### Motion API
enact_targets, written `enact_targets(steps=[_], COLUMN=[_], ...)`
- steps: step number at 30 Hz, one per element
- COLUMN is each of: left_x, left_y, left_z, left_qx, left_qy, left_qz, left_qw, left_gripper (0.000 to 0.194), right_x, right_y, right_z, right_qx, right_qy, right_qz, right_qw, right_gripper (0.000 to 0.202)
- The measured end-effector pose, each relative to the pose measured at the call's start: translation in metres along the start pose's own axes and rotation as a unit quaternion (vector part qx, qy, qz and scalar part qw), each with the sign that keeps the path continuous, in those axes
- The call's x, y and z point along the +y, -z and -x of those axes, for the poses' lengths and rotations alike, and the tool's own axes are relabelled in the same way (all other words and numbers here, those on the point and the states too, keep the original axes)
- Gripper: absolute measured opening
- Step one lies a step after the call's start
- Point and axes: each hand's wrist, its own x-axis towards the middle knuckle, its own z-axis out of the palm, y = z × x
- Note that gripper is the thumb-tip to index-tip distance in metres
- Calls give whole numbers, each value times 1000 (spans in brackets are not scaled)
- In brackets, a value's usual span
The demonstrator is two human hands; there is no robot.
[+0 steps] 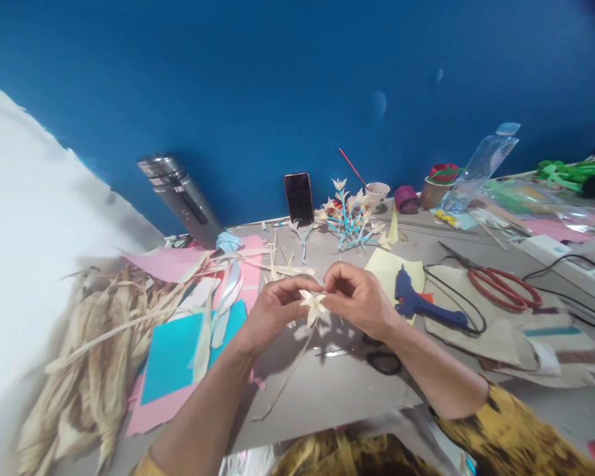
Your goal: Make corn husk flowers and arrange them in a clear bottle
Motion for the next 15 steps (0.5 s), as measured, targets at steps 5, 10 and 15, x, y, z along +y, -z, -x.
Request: enact_targets(steps=[5, 10, 15], left_x=[1, 2, -1], left_y=[-6, -12, -15], left_z=[2, 3, 2], left_qx=[40, 67, 40], left_qy=[-21, -9, 28], left_qz=[-17, -3, 120], left_qw=[999, 998, 992], left_gripper=[15, 18, 28], right_x=[2, 8, 8], right_y=[0, 2, 3], right_z=[0, -1, -2], right_qx=[21, 14, -37], right_qy=[8, -4, -24], right_qz=[6, -37, -58], right_qw=[1000, 999, 997], right_gripper=[17, 15, 20])
